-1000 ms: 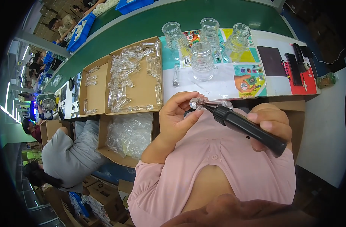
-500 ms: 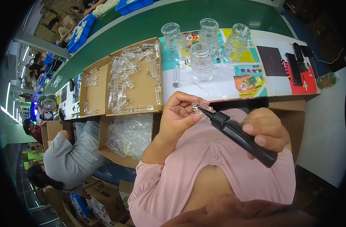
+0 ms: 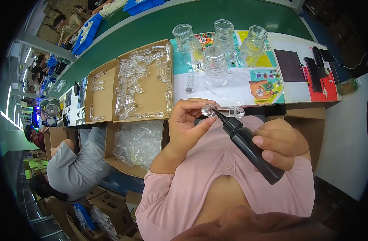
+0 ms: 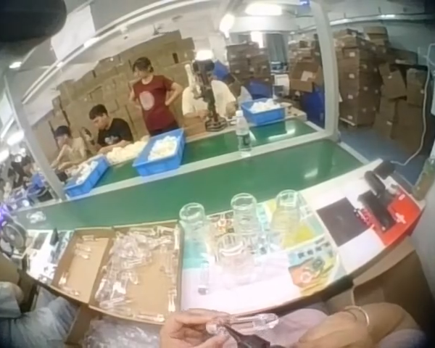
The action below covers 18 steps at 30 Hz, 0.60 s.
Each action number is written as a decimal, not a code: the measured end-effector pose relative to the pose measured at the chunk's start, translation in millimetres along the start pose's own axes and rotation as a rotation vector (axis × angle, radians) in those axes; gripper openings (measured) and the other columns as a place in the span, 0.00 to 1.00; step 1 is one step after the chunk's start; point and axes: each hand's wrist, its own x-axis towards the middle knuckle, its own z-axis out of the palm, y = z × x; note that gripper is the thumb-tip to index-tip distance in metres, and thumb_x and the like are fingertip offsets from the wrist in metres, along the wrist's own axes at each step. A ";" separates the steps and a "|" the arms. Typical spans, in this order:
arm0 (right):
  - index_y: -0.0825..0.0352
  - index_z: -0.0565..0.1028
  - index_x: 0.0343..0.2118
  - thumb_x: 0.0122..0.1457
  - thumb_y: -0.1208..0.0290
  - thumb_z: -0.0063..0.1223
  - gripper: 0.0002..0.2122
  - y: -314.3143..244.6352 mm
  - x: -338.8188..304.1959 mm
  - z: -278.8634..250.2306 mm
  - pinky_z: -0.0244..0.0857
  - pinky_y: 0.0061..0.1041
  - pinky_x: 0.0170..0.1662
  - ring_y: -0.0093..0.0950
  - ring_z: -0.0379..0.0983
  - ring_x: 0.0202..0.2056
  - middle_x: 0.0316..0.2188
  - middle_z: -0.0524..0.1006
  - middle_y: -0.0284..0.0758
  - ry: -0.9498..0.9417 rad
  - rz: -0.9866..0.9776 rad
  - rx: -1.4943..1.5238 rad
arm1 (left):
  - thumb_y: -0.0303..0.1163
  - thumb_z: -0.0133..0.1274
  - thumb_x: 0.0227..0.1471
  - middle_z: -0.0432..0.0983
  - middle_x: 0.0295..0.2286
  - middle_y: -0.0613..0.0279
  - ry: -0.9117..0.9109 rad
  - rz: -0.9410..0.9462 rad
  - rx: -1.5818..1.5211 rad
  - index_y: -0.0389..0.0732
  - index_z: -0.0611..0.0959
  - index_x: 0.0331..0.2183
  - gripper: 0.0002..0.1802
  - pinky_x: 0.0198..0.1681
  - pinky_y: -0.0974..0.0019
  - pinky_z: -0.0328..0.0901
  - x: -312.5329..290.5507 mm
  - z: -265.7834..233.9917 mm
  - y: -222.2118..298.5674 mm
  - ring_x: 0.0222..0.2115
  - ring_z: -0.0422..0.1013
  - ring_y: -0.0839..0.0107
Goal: Assembling spray bottle components and organizing glass mugs on a factory production line.
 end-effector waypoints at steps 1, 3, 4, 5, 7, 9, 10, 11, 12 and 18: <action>0.75 0.65 0.35 0.43 0.82 0.52 0.14 0.2 0.3 0.6 0.58 0.22 0.16 0.29 0.66 0.17 0.32 0.70 0.52 0.005 0.002 -0.017 | 0.16 0.57 0.38 0.70 0.35 0.46 0.004 0.036 0.046 0.36 0.68 0.35 0.19 0.43 0.63 0.66 -0.3 -0.1 0.2 0.38 0.70 0.61; 0.75 0.65 0.35 0.43 0.82 0.52 0.14 0.5 -1.0 0.9 0.58 0.22 0.16 0.28 0.66 0.17 0.32 0.70 0.52 0.008 0.008 0.003 | 0.16 0.57 0.38 0.70 0.36 0.47 0.007 0.071 0.090 0.36 0.68 0.35 0.19 0.43 0.63 0.66 -0.6 -0.5 0.0 0.39 0.70 0.61; 0.76 0.65 0.35 0.43 0.81 0.52 0.14 0.5 -1.6 0.8 0.58 0.22 0.16 0.28 0.66 0.17 0.32 0.70 0.52 0.011 0.013 0.024 | 0.15 0.57 0.38 0.70 0.36 0.47 -0.007 0.116 0.130 0.36 0.68 0.35 0.19 0.44 0.63 0.66 -0.9 -2.0 -1.5 0.40 0.70 0.61; 0.76 0.65 0.35 0.43 0.81 0.52 0.14 0.5 -1.7 -0.1 0.58 0.22 0.16 0.28 0.66 0.17 0.32 0.70 0.52 0.011 0.013 0.025 | 0.14 0.56 0.38 0.70 0.36 0.47 -0.020 0.163 0.170 0.36 0.68 0.35 0.20 0.44 0.63 0.66 -1.0 -3.2 -2.8 0.40 0.69 0.61; 0.76 0.64 0.35 0.44 0.81 0.52 0.14 0.2 -1.7 -2.6 0.59 0.22 0.16 0.28 0.67 0.17 0.32 0.70 0.53 -0.025 0.036 0.038 | 0.14 0.56 0.38 0.70 0.36 0.47 -0.020 0.205 0.229 0.36 0.68 0.35 0.20 0.44 0.63 0.65 -1.2 -4.1 -4.1 0.40 0.69 0.60; 0.76 0.65 0.35 0.44 0.80 0.53 0.14 2.1 -1.2 -6.4 0.60 0.22 0.16 0.28 0.67 0.17 0.33 0.70 0.53 -0.033 0.044 0.044 | 0.13 0.56 0.37 0.69 0.37 0.47 -0.023 0.247 0.287 0.36 0.69 0.35 0.21 0.44 0.63 0.65 -1.0 -4.6 -5.1 0.40 0.69 0.60; 0.76 0.65 0.35 0.44 0.79 0.54 0.15 2.7 -0.7 -8.6 0.61 0.22 0.16 0.28 0.67 0.17 0.33 0.70 0.53 -0.040 0.052 0.051 | 0.12 0.56 0.37 0.70 0.37 0.47 -0.034 0.280 0.365 0.36 0.69 0.36 0.21 0.44 0.63 0.65 -0.8 -5.5 -4.9 0.40 0.69 0.60; 0.76 0.65 0.35 0.44 0.79 0.54 0.15 3.3 0.1 -10.8 0.61 0.22 0.16 0.28 0.67 0.17 0.33 0.70 0.53 -0.040 0.050 0.054 | 0.12 0.55 0.37 0.70 0.37 0.48 -0.042 0.312 0.444 0.36 0.69 0.36 0.21 0.45 0.63 0.65 -0.6 -6.1 -5.2 0.41 0.69 0.60; 0.76 0.64 0.36 0.44 0.78 0.56 0.16 3.8 1.1 -13.5 0.62 0.23 0.17 0.29 0.68 0.17 0.33 0.70 0.53 -0.052 0.094 0.071 | 0.12 0.55 0.37 0.70 0.37 0.48 -0.039 0.313 0.447 0.36 0.69 0.36 0.21 0.45 0.63 0.65 -0.1 -6.3 -6.1 0.41 0.69 0.60; 0.67 0.55 0.51 0.53 0.60 0.51 0.27 -0.3 -33.6 -13.1 0.68 0.26 0.31 0.30 0.72 0.29 0.32 0.72 0.43 0.336 0.589 -0.059 | 0.11 0.55 0.37 0.70 0.38 0.47 -0.049 0.350 0.483 0.36 0.69 0.35 0.21 0.44 0.64 0.64 4.0 1.6 -9.8 0.41 0.69 0.60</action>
